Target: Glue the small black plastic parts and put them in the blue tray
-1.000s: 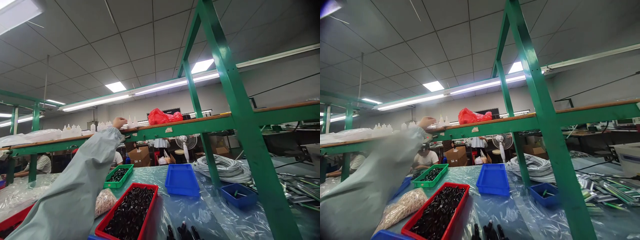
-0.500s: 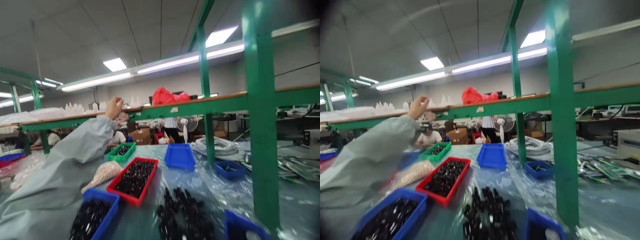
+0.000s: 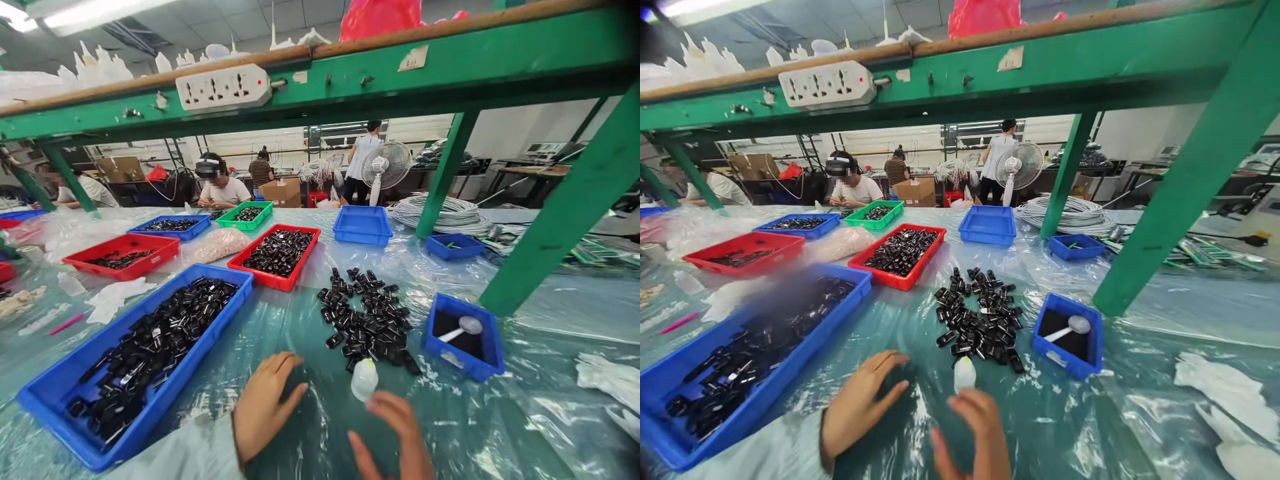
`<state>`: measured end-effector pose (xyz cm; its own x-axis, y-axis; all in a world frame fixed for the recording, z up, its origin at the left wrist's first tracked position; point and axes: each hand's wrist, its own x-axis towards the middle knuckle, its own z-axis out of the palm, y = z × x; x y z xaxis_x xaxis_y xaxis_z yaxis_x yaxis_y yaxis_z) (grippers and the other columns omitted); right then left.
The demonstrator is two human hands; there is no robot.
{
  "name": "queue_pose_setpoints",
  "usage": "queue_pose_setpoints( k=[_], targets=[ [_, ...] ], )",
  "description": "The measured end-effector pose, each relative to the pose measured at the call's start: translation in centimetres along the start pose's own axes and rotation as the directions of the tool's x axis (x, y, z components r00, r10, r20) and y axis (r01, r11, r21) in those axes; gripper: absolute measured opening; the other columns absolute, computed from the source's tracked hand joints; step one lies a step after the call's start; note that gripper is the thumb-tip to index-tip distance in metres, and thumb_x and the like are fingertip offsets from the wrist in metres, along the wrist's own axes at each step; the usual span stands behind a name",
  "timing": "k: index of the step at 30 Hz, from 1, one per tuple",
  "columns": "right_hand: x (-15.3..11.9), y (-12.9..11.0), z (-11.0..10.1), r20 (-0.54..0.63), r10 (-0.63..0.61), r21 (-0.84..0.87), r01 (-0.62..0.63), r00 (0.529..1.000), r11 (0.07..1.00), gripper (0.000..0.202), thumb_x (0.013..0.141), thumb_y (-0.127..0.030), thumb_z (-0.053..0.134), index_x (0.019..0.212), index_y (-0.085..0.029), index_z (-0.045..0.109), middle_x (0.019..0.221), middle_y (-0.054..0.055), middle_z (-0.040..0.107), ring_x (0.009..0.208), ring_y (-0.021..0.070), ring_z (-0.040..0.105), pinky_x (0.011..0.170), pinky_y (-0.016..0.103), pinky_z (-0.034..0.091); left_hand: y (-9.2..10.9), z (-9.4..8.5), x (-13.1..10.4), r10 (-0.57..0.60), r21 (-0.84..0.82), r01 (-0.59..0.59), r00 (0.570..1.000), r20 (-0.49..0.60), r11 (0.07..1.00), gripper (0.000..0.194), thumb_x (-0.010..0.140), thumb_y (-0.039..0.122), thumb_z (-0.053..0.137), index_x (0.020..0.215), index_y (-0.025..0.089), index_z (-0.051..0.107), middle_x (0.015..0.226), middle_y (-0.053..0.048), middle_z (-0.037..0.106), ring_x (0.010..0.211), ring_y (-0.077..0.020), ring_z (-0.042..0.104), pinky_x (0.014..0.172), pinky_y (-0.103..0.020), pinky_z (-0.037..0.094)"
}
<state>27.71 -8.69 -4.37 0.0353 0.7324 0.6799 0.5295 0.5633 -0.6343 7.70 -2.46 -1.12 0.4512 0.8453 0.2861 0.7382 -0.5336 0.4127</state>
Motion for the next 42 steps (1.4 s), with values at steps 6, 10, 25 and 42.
queue_pose_setpoints(
  k=[6, 10, 25, 42],
  targets=[
    [2.1, 2.5, 0.4, -0.087, 0.329, -0.067, -0.335, 0.94, 0.94, 0.057, 0.082, -0.037, 0.058, 0.129, -0.023, 0.03, 0.125, 0.015, 0.046, 0.104, 0.0289, 0.054, 0.082, 0.045, 0.048, 0.0, 4.3, 5.8, 0.017, -0.034, -0.018, 0.999, -0.037, 0.999, 0.032, 0.081, 0.031, 0.067, 0.107, 0.016, 0.057, 0.107, -0.009, 0.061, 0.1, -0.0259, 0.055, 0.087, -0.042, 0.047],
    [2.1, 3.6, 0.9, 0.006, 0.44, -0.008, -0.44, 0.898, 0.898, 0.05, 0.079, -0.047, 0.055, 0.116, -0.02, 0.037, 0.11, 0.014, 0.062, 0.098, 0.0294, 0.062, 0.081, 0.044, 0.051, 0.3, 5.2, 7.0, 0.06, -0.008, -0.06, 0.998, -0.027, 0.998, 0.009, 0.089, 0.02, 0.058, 0.085, 0.013, 0.06, 0.089, -0.003, 0.063, 0.089, -0.0188, 0.059, 0.081, -0.036, 0.048],
    [2.6, 3.3, 0.0, 0.17, 0.483, -0.053, -0.481, 0.859, 0.875, 0.035, 0.078, -0.044, 0.058, 0.103, -0.024, 0.043, 0.102, 0.01, 0.067, 0.096, 0.0267, 0.064, 0.067, 0.032, 0.054, -0.8, 5.4, 6.6, 0.301, -0.06, -0.302, 0.953, -0.02, 0.951, 0.026, 0.089, 0.007, 0.048, 0.11, 0.018, 0.06, 0.109, -0.006, 0.06, 0.1, -0.0198, 0.053, 0.089, -0.03, 0.046],
    [2.1, 2.5, -0.1, 0.201, 0.53, -0.078, -0.526, 0.824, 0.847, 0.033, 0.08, -0.041, 0.058, 0.104, -0.026, 0.042, 0.106, 0.01, 0.064, 0.102, 0.0266, 0.06, 0.062, 0.029, 0.055, -2.0, 0.1, -1.9, -0.122, -0.494, 0.129, 0.991, 0.047, 0.86, 0.02, 0.096, 0.025, 0.033, 0.097, 0.023, 0.052, 0.084, -0.001, 0.063, 0.071, -0.0158, 0.057, 0.068, -0.027, 0.044]
  ],
)
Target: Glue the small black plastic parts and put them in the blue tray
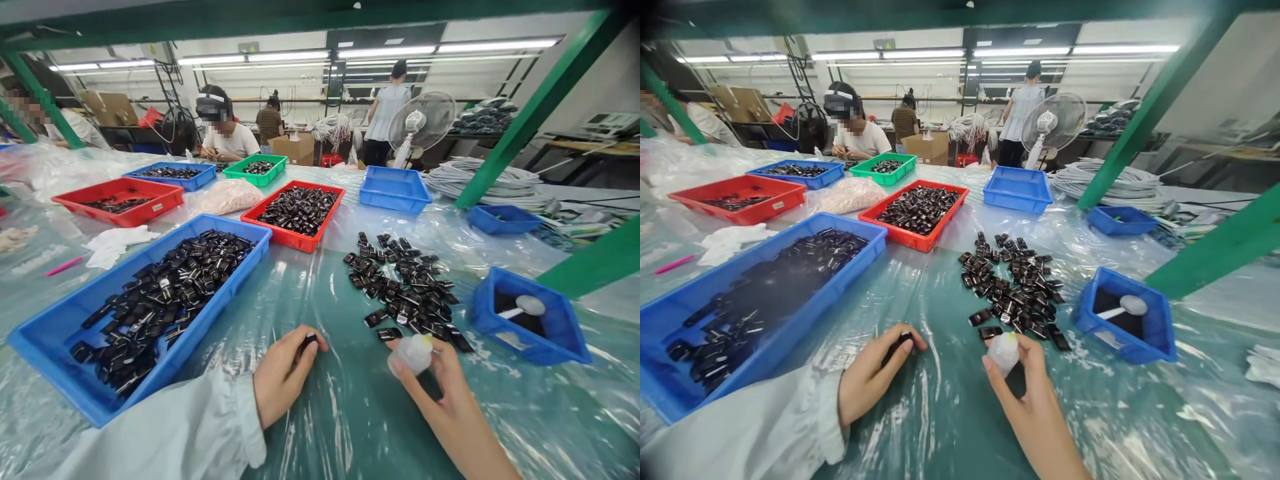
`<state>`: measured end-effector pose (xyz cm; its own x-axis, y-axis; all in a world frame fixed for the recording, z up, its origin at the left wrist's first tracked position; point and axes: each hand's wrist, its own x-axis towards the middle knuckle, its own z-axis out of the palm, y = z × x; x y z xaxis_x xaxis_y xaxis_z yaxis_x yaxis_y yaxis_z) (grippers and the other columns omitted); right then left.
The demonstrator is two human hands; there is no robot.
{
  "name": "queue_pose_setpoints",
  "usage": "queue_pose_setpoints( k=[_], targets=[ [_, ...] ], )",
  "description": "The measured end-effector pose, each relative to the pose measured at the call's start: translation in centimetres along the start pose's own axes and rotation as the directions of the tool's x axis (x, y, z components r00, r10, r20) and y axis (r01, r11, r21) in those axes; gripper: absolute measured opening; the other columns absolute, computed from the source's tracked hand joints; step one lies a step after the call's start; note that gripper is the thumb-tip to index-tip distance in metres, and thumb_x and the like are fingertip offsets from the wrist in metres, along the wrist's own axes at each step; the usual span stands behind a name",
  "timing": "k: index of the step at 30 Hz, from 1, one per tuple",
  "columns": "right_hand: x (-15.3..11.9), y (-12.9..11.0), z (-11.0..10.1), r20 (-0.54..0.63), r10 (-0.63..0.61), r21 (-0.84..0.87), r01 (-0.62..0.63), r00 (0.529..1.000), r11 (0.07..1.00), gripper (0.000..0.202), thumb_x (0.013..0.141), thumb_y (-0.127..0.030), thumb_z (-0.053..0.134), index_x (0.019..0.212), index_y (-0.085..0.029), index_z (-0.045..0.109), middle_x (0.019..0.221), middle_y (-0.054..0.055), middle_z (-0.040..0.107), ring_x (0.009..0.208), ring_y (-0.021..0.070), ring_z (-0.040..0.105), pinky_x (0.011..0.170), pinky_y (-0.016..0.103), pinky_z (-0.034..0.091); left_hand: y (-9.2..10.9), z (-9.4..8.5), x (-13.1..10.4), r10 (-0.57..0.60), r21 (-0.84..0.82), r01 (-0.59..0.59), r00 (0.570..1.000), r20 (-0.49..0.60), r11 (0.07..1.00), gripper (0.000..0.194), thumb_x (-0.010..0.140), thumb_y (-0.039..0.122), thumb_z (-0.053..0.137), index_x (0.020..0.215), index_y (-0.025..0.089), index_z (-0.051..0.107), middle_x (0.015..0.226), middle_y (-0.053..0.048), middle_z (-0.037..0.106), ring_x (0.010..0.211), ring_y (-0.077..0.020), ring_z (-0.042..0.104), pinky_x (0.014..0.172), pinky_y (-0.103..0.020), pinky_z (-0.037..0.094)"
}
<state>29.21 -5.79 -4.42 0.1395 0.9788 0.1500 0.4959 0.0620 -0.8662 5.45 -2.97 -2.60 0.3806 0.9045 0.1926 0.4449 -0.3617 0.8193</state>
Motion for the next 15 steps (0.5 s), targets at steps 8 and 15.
queue_pose_setpoints(
  k=[8, 15],
  targets=[
    [-0.2, -1.0, -0.1, 0.009, 0.058, -0.003, -0.058, 0.998, 0.998, 0.031, 0.081, -0.044, 0.056, 0.104, -0.028, 0.043, 0.108, 0.008, 0.064, 0.104, 0.0253, 0.059, 0.053, 0.023, 0.053, 0.4, -0.1, -0.3, -0.117, -0.072, 0.124, 0.988, 0.103, 0.99, 0.03, 0.094, 0.035, 0.029, 0.078, 0.021, 0.051, 0.057, 0.004, 0.041, 0.055, -0.0131, 0.043, 0.054, -0.024, 0.033],
    [-0.3, -1.0, -0.2, 0.024, 0.027, -0.015, -0.027, 0.999, 1.0, 0.032, 0.081, -0.044, 0.057, 0.105, -0.027, 0.046, 0.108, 0.01, 0.065, 0.104, 0.0263, 0.06, 0.056, 0.024, 0.055, 0.1, 0.1, -0.1, -0.148, 0.026, 0.146, 0.981, 0.124, 0.989, 0.044, 0.087, 0.033, 0.042, 0.052, 0.018, 0.019, 0.049, 0.006, 0.016, 0.044, -0.0103, 0.02, 0.045, -0.025, 0.019]
  ],
)
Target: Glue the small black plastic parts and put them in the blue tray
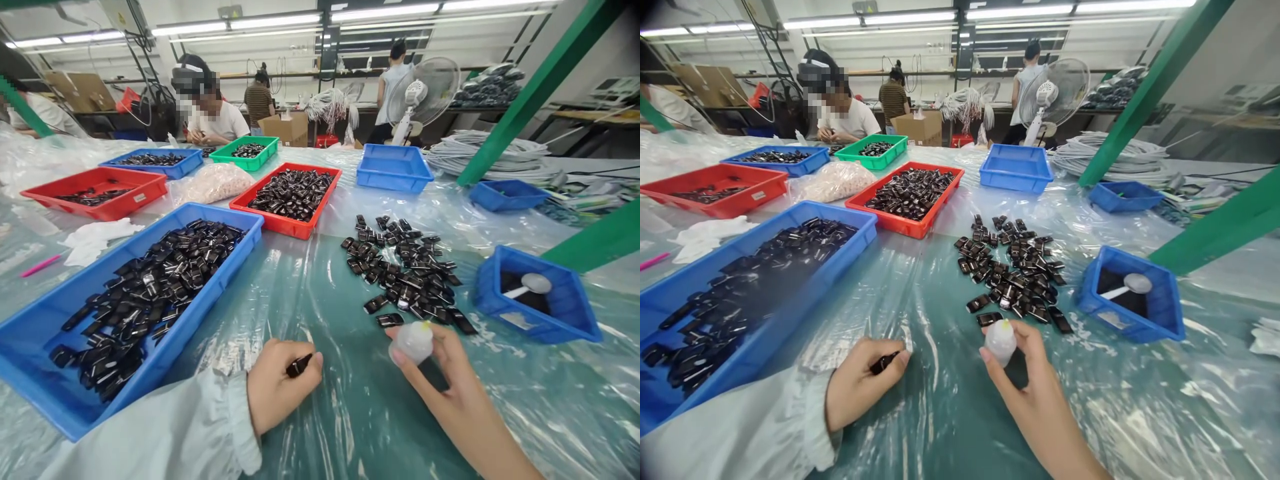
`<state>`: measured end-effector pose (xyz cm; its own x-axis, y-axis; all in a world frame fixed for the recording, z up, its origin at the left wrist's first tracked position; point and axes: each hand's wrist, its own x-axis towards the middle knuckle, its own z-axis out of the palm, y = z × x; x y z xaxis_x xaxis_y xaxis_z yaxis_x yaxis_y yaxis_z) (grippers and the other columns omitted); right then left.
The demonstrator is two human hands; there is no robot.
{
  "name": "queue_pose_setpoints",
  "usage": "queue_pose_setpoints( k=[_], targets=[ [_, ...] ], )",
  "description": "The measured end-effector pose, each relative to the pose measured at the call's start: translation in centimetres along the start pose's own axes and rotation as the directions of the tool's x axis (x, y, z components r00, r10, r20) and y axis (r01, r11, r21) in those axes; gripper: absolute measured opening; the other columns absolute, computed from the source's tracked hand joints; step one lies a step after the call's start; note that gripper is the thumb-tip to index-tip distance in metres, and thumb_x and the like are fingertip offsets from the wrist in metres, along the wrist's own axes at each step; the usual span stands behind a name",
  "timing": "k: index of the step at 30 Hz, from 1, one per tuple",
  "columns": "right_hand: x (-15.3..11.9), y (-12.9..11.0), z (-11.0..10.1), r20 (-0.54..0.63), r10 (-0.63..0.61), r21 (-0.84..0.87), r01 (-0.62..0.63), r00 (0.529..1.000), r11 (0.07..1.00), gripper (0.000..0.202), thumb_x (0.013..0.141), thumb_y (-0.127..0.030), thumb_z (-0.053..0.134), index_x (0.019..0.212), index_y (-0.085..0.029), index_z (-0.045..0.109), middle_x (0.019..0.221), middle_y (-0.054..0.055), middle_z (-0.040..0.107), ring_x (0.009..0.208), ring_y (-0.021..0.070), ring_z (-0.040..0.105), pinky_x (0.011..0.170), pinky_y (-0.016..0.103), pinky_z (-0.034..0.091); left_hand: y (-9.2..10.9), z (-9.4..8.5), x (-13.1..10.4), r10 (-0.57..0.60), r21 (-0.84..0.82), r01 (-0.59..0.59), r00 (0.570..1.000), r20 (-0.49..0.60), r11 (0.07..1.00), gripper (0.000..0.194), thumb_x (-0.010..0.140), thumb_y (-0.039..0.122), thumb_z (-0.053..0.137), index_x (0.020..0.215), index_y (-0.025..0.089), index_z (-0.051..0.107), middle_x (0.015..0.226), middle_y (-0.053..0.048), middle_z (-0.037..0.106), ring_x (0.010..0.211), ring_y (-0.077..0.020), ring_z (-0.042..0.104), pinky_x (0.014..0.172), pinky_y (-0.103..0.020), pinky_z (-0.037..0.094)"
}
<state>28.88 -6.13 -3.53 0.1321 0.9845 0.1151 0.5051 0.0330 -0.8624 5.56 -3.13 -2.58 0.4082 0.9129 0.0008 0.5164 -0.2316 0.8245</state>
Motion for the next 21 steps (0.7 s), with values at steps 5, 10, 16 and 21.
queue_pose_setpoints(
  k=[5, 10, 16, 21],
  targets=[
    [-0.1, 0.4, -0.1, 0.008, -0.009, 0.007, 0.009, 1.0, 1.0, 0.036, 0.081, -0.044, 0.058, 0.11, -0.026, 0.05, 0.111, 0.01, 0.064, 0.104, 0.0274, 0.06, 0.062, 0.027, 0.056, 0.5, 0.2, -0.6, 0.052, 0.084, -0.055, 0.998, 0.04, 0.995, 0.045, 0.09, 0.047, 0.043, 0.055, 0.02, 0.035, 0.051, 0.003, 0.036, 0.051, -0.0142, 0.04, 0.053, -0.028, 0.029],
    [-1.2, -0.4, -0.6, 0.153, 0.048, 0.094, -0.063, 0.987, 0.994, 0.043, 0.087, -0.043, 0.052, 0.126, -0.029, 0.043, 0.126, 0.009, 0.056, 0.105, 0.0256, 0.06, 0.066, 0.028, 0.056, 0.9, 0.1, -1.3, 0.16, -0.033, -0.159, 0.987, 0.033, 0.987, 0.032, 0.099, 0.029, 0.024, 0.097, 0.022, 0.055, 0.086, -0.004, 0.055, 0.083, -0.0196, 0.052, 0.076, -0.032, 0.038],
    [-2.2, -1.3, -0.5, 0.233, 0.055, 0.138, -0.089, 0.971, 0.986, 0.025, 0.084, -0.041, 0.057, 0.107, -0.033, 0.052, 0.099, 0.003, 0.064, 0.077, 0.0191, 0.066, 0.053, 0.023, 0.053, 0.5, 0.1, -1.1, 0.05, -0.195, -0.047, 0.999, 0.01, 0.98, 0.019, 0.098, 0.03, 0.034, 0.11, 0.025, 0.048, 0.103, -0.003, 0.053, 0.098, -0.0195, 0.051, 0.083, -0.03, 0.038],
    [-2.0, -1.8, -0.4, 0.245, 0.168, 0.156, -0.21, 0.955, 0.965, 0.023, 0.08, -0.046, 0.059, 0.1, -0.035, 0.061, 0.095, 0.001, 0.065, 0.063, 0.0154, 0.061, 0.048, 0.022, 0.048, 0.9, 0.1, -1.4, 0.022, -0.214, -0.012, 0.999, 0.047, 0.977, 0.021, 0.098, 0.031, 0.031, 0.113, 0.026, 0.045, 0.105, -0.004, 0.051, 0.099, -0.0203, 0.05, 0.081, -0.031, 0.039]
  ],
)
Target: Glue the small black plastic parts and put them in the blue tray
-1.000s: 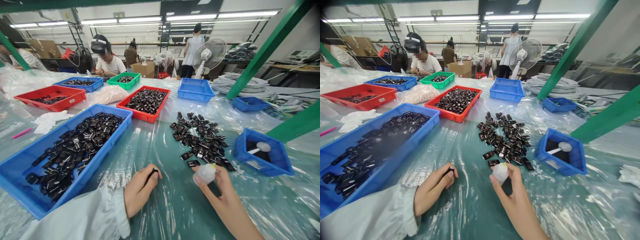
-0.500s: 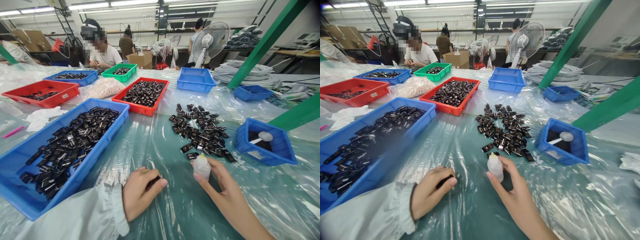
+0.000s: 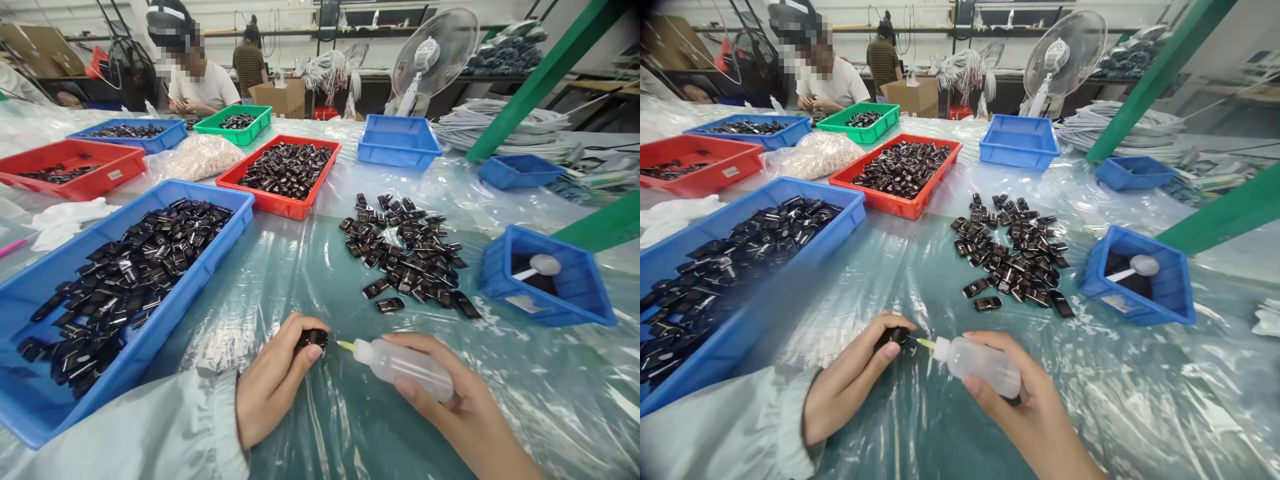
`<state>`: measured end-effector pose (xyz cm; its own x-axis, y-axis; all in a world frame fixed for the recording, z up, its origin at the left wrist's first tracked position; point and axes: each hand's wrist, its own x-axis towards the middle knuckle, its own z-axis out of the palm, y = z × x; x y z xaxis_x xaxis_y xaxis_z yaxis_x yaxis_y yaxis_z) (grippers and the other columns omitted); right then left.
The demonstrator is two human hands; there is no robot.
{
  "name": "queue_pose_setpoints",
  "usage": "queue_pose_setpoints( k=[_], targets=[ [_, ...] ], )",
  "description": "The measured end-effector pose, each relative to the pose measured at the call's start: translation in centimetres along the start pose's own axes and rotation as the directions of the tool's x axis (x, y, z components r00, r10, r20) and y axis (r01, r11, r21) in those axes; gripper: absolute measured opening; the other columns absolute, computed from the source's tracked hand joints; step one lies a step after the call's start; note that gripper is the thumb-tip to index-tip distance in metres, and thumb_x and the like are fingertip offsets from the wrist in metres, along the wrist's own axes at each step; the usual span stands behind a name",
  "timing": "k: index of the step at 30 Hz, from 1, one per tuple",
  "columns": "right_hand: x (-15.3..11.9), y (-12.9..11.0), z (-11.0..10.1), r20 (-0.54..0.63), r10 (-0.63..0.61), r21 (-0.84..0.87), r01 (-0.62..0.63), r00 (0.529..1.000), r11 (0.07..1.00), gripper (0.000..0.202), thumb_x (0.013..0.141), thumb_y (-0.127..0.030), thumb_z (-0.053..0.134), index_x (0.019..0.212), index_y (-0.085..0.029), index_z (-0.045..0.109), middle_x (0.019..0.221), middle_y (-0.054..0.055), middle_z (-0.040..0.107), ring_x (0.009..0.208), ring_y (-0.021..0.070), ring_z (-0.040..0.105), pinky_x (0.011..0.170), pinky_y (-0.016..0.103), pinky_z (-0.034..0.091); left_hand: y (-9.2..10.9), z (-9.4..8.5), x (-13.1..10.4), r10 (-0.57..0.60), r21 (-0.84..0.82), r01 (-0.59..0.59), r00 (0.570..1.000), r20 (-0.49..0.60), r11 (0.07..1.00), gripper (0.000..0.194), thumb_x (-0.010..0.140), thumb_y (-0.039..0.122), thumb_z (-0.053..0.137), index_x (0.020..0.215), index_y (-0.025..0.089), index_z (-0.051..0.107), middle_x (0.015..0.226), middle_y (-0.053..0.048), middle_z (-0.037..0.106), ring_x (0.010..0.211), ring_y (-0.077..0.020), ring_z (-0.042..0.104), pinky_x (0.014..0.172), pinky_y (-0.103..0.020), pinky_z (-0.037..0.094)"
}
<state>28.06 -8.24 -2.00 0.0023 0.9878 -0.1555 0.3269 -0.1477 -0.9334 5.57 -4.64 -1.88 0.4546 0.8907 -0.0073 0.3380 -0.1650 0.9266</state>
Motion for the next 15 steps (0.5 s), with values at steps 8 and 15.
queue_pose_setpoints(
  k=[8, 15],
  targets=[
    [-0.08, -0.85, 0.33, -0.108, 0.028, 0.013, -0.027, 0.994, 1.0, 0.022, 0.075, -0.047, 0.062, 0.093, -0.033, 0.064, 0.091, -0.001, 0.066, 0.061, 0.0153, 0.058, 0.048, 0.023, 0.046, 0.04, -0.07, -0.1, 0.011, 0.009, -0.011, 1.0, 0.026, 1.0, 0.021, 0.098, 0.03, 0.031, 0.115, 0.026, 0.044, 0.102, -0.003, 0.049, 0.094, -0.0194, 0.05, 0.076, -0.031, 0.039],
    [-0.2, -0.55, 0.4, -0.1, -0.017, -0.026, 0.014, 0.995, 1.0, 0.024, 0.075, -0.047, 0.062, 0.093, -0.032, 0.064, 0.089, 0.0, 0.065, 0.059, 0.0154, 0.059, 0.045, 0.023, 0.049, -0.08, 0.04, -0.15, 0.085, 0.054, -0.088, 0.995, 0.047, 0.995, 0.02, 0.097, 0.022, 0.036, 0.114, 0.024, 0.046, 0.101, -0.004, 0.049, 0.091, -0.0187, 0.051, 0.078, -0.029, 0.04]
  ],
)
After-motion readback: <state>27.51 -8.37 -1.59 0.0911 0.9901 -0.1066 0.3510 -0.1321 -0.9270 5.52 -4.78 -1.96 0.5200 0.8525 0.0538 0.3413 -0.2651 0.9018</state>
